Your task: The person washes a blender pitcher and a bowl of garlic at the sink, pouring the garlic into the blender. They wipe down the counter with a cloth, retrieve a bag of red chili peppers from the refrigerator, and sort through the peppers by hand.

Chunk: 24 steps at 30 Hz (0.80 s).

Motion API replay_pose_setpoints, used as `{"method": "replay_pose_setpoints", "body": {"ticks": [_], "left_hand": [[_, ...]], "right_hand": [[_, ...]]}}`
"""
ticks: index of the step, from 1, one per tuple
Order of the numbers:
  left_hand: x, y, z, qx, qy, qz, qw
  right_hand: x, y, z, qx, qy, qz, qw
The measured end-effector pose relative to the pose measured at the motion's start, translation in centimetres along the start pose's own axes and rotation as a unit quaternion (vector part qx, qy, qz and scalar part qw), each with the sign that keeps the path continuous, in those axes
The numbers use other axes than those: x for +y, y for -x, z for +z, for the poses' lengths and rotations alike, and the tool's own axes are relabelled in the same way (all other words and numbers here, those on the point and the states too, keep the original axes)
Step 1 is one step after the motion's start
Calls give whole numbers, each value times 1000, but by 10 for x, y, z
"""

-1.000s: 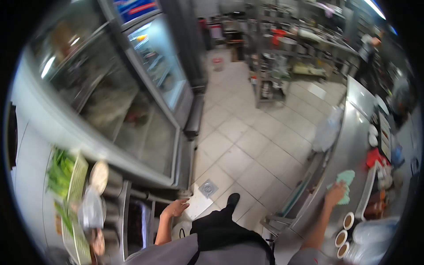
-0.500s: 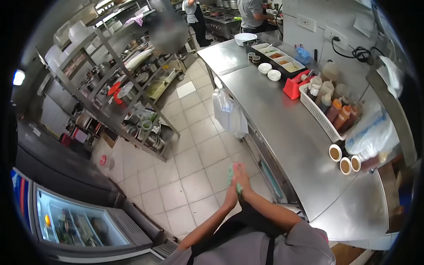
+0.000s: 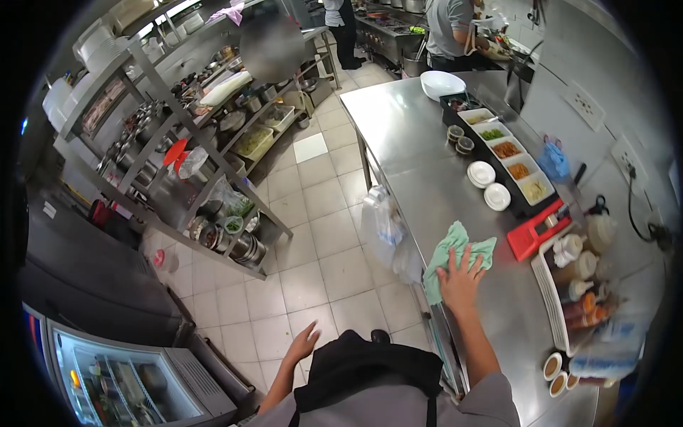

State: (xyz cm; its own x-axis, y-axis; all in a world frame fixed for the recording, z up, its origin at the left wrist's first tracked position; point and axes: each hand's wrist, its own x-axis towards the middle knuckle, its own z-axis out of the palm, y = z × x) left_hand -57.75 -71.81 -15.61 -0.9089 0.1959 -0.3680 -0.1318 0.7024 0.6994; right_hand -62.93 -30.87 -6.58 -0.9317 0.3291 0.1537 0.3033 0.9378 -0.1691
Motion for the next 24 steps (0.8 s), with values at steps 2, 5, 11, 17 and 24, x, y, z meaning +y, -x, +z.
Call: {"method": "replay_pose_setpoints", "body": {"ticks": [2, 5, 11, 17, 24], "left_hand": [[-52, 9, -7, 14, 76, -103, 992], [-92, 0, -19, -19, 87, -245, 966], [-96, -133, -55, -102, 33, -207, 972], [-63, -306, -137, -53, 50, -148, 986], [-85, -387, -193, 57, 206, -182, 960]], "right_hand": [[-29, -28, 15, 11, 5, -27, 1000], [-75, -101, 33, 14, 12, 9, 1000], [-159, -318, 102, 53, 10, 105, 993], [-293, -549, 167, 26, -274, -109, 955], [-224, -658, 78, 141, -383, -29, 913]]}}
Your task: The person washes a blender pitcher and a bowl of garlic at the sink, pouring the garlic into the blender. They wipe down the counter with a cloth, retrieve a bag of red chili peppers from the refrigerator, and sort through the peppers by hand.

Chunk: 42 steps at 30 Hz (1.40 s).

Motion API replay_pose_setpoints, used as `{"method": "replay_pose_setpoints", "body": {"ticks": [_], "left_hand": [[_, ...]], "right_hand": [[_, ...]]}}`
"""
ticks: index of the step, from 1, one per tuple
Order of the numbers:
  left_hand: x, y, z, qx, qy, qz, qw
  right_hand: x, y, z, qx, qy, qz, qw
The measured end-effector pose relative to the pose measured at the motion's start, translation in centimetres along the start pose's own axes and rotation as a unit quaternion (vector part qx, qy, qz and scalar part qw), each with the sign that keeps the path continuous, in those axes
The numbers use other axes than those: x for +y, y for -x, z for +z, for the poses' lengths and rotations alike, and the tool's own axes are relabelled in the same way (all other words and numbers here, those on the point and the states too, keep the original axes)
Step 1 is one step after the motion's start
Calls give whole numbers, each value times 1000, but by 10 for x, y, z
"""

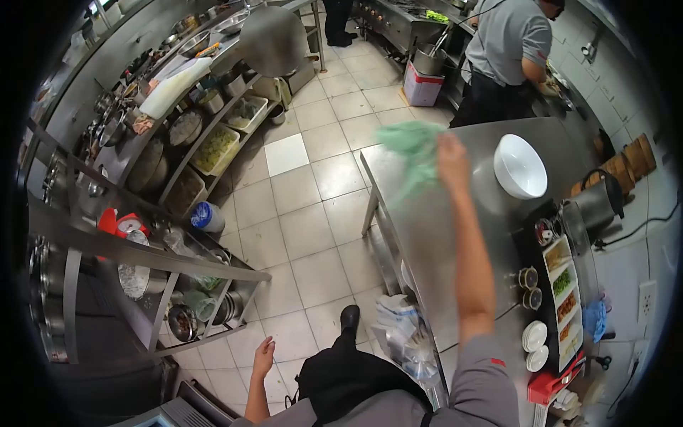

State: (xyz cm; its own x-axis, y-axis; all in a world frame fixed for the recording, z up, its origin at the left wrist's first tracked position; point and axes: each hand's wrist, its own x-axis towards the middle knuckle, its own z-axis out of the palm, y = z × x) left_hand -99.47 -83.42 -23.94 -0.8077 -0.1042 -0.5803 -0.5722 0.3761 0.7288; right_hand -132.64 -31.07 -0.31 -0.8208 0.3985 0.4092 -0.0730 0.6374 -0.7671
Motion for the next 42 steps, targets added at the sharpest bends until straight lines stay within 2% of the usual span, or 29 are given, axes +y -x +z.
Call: {"method": "replay_pose_setpoints", "body": {"ticks": [3, 5, 6, 7, 9, 11, 12, 13, 15, 16, 17, 18, 21, 22, 23, 25, 26, 28, 29, 30, 31, 34, 36, 38, 40, 42], "left_hand": [[-20, 9, -9, -11, -73, -62, 995], [-36, 18, -9, -23, -99, -90, 991], [-39, 21, -7, -32, -112, -104, 988], [-43, 25, -5, -38, -123, -89, 988], [-44, 17, -1, -72, -150, -89, 982], [-52, 14, 4, -113, -163, -99, 975], [-64, 4, 9, -127, -156, -103, 974], [-65, -6, 12, -120, -184, -56, 974], [-56, -26, 13, -117, -197, -9, 973], [-41, -33, 11, -91, -217, 31, 971], [-22, -37, 9, -67, -207, 10, 976], [-7, -40, 9, -17, -212, 43, 976], [35, -30, 10, 35, -133, 103, 985], [44, -29, 17, -3, -33, 87, 996], [73, -16, 20, -52, 27, 88, 994], [83, -17, 56, -106, 110, 175, 973], [101, -8, 69, -142, 90, 222, 960], [163, 47, 93, -237, 262, 112, 929], [180, 68, 109, -222, 348, 145, 899], [193, 87, 129, -215, 428, 172, 861], [198, 104, 151, -219, 501, 189, 816], [173, 157, 206, -183, 457, 131, 861], [159, 202, 220, -211, 459, 86, 858], [137, 229, 235, -274, 423, 53, 862], [129, 257, 245, -321, 403, 127, 847], [148, 305, 244, -273, 254, 314, 873]], "right_hand": [[60, -19, -40, -65, 177, -27, 982], [90, -13, -13, -110, 343, 138, 923], [100, -10, -1, -130, 421, 217, 871], [109, -14, 13, -102, 414, 200, 882], [109, -20, 62, -168, 415, 118, 886], [73, 19, 104, -160, 446, -97, 875], [48, 40, 111, -171, 392, -131, 894], [25, 62, 109, -185, 332, -171, 909], [7, 89, 95, -225, 296, -228, 900], [0, 104, 84, -243, 272, -221, 905], [-3, 117, 69, -264, 249, -216, 906], [-5, 132, 57, -256, 267, -210, 905], [-22, 188, 9, -287, 307, -174, 890], [-20, 206, -1, -292, 343, -156, 879], [-16, 224, -10, -312, 307, -146, 887], [-13, 251, -29, -343, 250, -115, 898], [-34, 259, -33, -373, 119, -92, 916], [-96, 290, -45, -399, -136, -25, 907], [-108, 305, -47, -407, -112, -66, 904], [-116, 320, -50, -407, -83, -100, 904], [-120, 339, -51, -406, -166, -5, 899], [-113, 397, -58, -283, -429, 241, 823], [-107, 421, -93, -213, -304, 188, 909], [-92, 451, -126, -139, -338, 223, 904], [-96, 470, -166, -62, -309, 238, 919], [-103, 490, -214, -27, -208, 228, 951]]}}
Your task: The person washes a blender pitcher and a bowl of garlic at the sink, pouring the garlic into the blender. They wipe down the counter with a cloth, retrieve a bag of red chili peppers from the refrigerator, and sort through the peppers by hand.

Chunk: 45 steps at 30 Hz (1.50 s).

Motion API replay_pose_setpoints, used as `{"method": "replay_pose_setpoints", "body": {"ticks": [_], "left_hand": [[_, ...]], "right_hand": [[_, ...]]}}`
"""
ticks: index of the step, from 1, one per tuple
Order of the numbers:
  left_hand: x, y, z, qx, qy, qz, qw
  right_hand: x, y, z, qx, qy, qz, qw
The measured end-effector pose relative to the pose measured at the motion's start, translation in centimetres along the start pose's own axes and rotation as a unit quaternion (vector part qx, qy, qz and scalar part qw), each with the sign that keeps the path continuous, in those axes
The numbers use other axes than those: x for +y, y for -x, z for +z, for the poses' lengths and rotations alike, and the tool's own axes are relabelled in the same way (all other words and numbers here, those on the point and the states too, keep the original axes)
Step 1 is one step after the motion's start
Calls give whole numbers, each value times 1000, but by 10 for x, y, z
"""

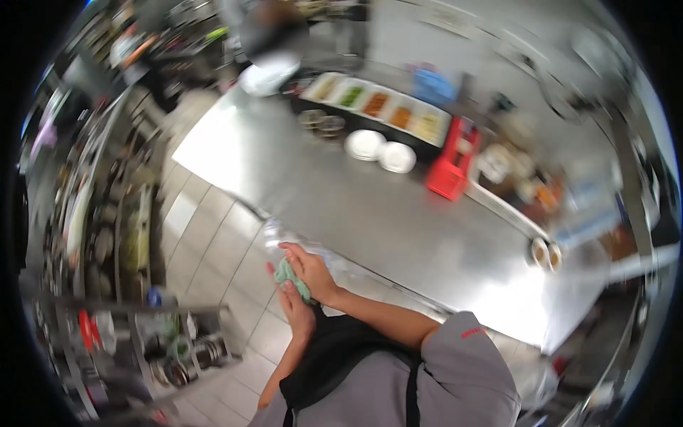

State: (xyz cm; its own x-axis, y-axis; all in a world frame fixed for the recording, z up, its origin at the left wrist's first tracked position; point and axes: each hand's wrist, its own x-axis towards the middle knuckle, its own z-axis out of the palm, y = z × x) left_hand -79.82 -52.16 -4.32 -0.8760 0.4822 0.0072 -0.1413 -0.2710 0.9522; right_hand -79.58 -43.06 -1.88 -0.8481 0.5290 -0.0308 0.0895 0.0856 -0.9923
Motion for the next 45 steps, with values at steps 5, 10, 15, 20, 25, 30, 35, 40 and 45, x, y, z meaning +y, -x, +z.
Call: {"method": "replay_pose_setpoints", "body": {"ticks": [5, 10, 15, 20, 25, 30, 35, 40, 45], "left_hand": [[28, 33, 54, -167, -180, 18, 969], [7, 60, 56, -300, -312, 79, 898], [-19, 115, -47, -192, -399, -110, 890], [-36, 208, -156, 18, -528, -175, 831], [-1, 276, -187, 269, -463, -265, 802], [9, 359, -229, 403, -363, -293, 787], [-10, 469, -288, 599, -285, -221, 715], [-26, 583, -304, 749, -160, -287, 575], [-74, 697, -264, 931, -123, -128, 318]], "right_hand": [[20, 53, -78, 92, 164, -103, 977], [-17, 57, -171, 213, 224, -65, 949], [-9, 58, -252, 115, 459, -27, 880], [35, 33, -203, -1, 564, -72, 823], [10, 45, -8, -227, 529, -199, 794], [5, 121, 170, -434, 422, -285, 743], [33, 220, 308, -619, 377, -336, 601], [57, 285, 382, -740, 376, -349, 435], [89, 330, 442, -774, 418, -397, 262]]}}
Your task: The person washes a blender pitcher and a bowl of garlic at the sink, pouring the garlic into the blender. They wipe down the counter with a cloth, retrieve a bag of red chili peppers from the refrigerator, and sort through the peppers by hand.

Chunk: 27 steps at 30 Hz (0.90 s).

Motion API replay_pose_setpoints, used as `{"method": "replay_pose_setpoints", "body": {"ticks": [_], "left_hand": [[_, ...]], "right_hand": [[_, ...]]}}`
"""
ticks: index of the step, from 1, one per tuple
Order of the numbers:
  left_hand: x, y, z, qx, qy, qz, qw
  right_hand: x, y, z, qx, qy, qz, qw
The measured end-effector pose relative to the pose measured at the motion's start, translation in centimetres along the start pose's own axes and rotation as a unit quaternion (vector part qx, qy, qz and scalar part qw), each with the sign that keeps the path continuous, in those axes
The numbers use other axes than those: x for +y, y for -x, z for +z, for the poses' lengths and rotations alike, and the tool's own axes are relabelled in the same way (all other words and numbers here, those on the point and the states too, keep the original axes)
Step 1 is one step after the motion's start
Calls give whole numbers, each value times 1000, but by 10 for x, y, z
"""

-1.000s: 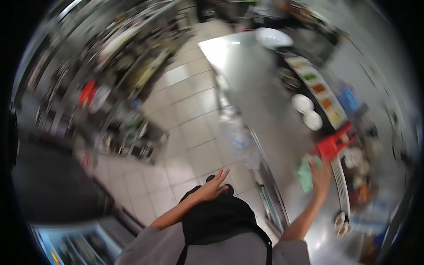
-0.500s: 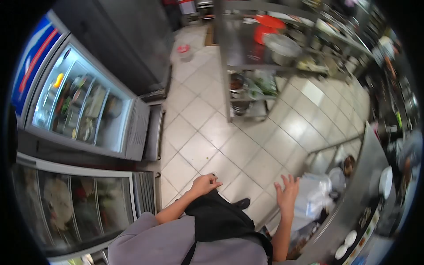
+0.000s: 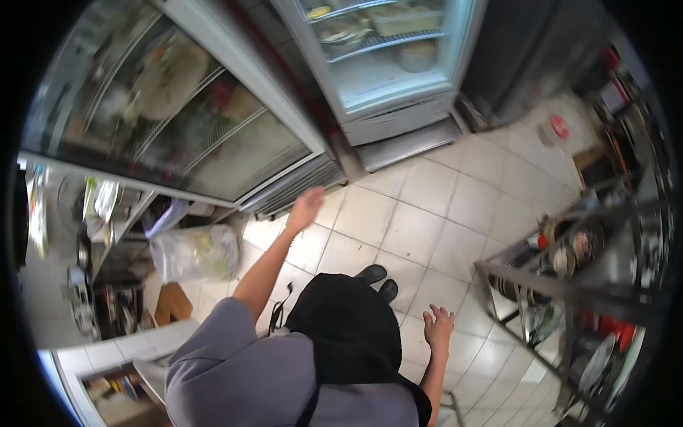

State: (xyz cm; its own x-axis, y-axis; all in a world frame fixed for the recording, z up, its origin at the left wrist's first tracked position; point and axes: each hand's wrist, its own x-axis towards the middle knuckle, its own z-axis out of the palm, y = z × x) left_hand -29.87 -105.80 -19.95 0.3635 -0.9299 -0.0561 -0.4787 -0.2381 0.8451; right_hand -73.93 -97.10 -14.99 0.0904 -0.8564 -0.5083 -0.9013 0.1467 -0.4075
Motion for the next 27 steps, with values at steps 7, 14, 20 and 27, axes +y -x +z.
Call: {"method": "replay_pose_setpoints", "body": {"ticks": [7, 14, 20, 27], "left_hand": [[175, -124, -221, 375, 23, 183, 908], [320, -200, -336, 321, -85, 273, 903], [382, -195, -352, 423, -278, 150, 850], [388, -173, -328, 514, -245, 90, 817]], "right_hand": [[-207, -212, -15, -1, -83, -387, 919], [-561, -291, -41, -106, -412, -493, 759], [-635, -305, -38, -263, -583, -392, 662], [-611, -306, -19, -235, -571, -421, 664]]}}
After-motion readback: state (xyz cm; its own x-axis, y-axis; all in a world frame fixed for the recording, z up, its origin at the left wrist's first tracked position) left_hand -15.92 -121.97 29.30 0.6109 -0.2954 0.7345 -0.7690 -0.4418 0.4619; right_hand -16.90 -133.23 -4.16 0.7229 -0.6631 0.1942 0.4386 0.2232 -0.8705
